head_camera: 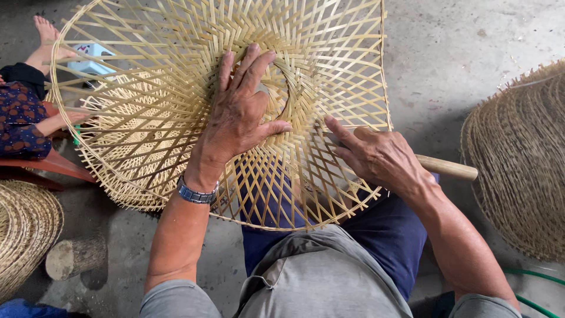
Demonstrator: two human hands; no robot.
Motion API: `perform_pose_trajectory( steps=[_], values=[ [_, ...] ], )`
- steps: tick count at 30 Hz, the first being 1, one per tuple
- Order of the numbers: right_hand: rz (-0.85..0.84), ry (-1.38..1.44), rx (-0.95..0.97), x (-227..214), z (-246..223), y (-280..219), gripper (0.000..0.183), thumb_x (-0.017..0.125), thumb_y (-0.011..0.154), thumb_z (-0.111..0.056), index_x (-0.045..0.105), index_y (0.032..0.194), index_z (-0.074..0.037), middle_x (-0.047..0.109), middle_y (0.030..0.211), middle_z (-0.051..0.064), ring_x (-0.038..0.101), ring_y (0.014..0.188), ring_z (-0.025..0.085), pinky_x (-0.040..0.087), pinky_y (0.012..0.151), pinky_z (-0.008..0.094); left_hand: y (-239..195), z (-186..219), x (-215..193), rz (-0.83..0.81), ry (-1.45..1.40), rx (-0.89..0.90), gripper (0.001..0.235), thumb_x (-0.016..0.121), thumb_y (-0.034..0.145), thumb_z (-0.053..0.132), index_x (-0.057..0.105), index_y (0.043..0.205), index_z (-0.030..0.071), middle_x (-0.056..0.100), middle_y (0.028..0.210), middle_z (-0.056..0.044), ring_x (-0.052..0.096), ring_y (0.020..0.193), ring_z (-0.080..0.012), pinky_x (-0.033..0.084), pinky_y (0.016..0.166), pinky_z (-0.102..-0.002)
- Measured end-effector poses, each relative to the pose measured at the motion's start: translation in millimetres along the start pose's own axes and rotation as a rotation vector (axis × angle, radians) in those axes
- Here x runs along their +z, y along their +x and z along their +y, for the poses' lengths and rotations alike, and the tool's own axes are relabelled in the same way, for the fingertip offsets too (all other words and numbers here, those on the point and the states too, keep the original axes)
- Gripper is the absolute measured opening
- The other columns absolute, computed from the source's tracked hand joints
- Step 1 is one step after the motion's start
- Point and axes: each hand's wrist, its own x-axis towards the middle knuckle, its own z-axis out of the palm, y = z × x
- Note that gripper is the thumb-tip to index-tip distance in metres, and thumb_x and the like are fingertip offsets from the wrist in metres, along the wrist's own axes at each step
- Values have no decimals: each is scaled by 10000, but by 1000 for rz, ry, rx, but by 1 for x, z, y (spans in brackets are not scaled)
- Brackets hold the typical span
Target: The person weaves a large round basket using thin bamboo strips. They use a wooden mallet to tap the strips into place, working in a circular pattern from the center outward.
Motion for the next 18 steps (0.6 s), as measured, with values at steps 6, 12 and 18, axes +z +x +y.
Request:
perform_pose_trajectory(
  steps=[6,12,18],
  values=[
    [-32,-122,-94,9,-1,-2,605,685,927,-252,510,1506,-273,569,709,93,621,539,268,507,484,418,-3,-3,5,-20,-7,15,545,878,790,508,662,748,9,374,1641,-194,214,1579,-368,81,1299,-580],
    [-58,-72,-142,21,5,-18,677,704,882,-224,486,1514,-331,561,736,110,617,543,279,504,478,425,-14,-14,21,-85,-98,33,631,822,827,611,640,719,17,340,1658,-158,197,1587,-357,62,1299,-593],
    [-111,-58,-122,23,9,-27,675,705,876,-220,481,1501,-343,572,749,116,620,541,288,504,464,432,-20,-14,44,-93,-154,-12,622,813,834,617,643,712,31,288,1669,-172,168,1578,-368,45,1277,-607]
  ],
)
